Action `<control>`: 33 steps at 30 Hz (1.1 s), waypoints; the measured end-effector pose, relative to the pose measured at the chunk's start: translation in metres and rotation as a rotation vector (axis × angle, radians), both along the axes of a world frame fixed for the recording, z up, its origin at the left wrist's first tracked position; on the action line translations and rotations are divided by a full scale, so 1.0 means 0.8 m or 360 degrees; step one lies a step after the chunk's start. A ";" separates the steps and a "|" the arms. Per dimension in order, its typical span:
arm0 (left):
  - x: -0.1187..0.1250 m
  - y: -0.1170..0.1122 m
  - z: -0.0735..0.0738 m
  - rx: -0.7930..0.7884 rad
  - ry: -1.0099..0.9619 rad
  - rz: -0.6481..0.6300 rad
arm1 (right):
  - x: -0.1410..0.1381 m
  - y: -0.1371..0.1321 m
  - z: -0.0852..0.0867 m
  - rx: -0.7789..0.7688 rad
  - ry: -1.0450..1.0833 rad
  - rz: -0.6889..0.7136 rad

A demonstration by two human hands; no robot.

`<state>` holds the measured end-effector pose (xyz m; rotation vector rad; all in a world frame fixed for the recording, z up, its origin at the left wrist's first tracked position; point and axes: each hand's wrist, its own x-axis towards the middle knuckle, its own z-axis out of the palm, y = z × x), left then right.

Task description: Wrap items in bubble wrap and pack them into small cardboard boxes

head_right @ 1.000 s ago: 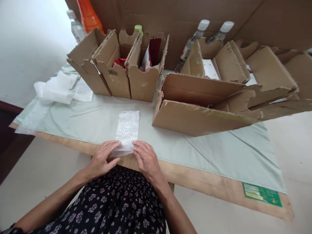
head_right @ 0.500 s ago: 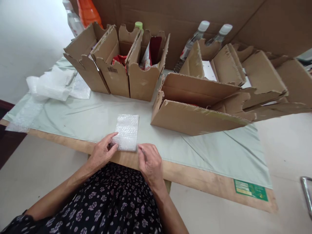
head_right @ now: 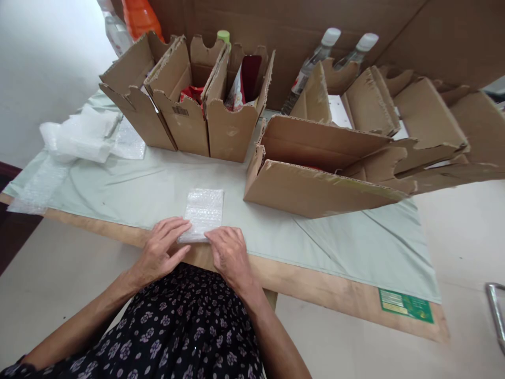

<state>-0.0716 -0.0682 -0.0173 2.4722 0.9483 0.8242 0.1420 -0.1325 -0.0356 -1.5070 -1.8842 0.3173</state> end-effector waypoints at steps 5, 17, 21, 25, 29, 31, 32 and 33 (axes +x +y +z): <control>0.004 0.007 -0.005 -0.0316 -0.0078 0.0075 | 0.004 0.004 0.008 -0.0210 0.0326 -0.0089; 0.027 0.038 -0.021 -0.0341 0.0038 0.0373 | -0.002 0.004 0.000 0.0079 -0.0386 -0.0017; 0.019 0.031 -0.007 -0.0405 -0.0180 0.0538 | -0.002 0.023 -0.004 0.0063 -0.0258 -0.0118; 0.008 0.009 0.010 -0.1079 -0.0621 0.0694 | 0.001 0.024 0.004 -0.0140 0.0255 -0.0248; 0.019 -0.007 0.013 -0.1980 -0.1139 0.0493 | -0.005 0.014 0.019 -0.0467 0.0794 -0.0295; 0.030 -0.009 0.009 -0.2190 -0.1334 0.0413 | -0.010 0.007 0.024 -0.0590 0.1007 -0.0252; 0.036 -0.009 0.007 -0.2255 -0.1408 0.0404 | -0.012 0.003 0.026 -0.0624 0.1074 -0.0230; 0.040 -0.009 0.004 -0.2296 -0.1470 0.0420 | -0.012 -0.001 0.027 -0.0627 0.1096 -0.0224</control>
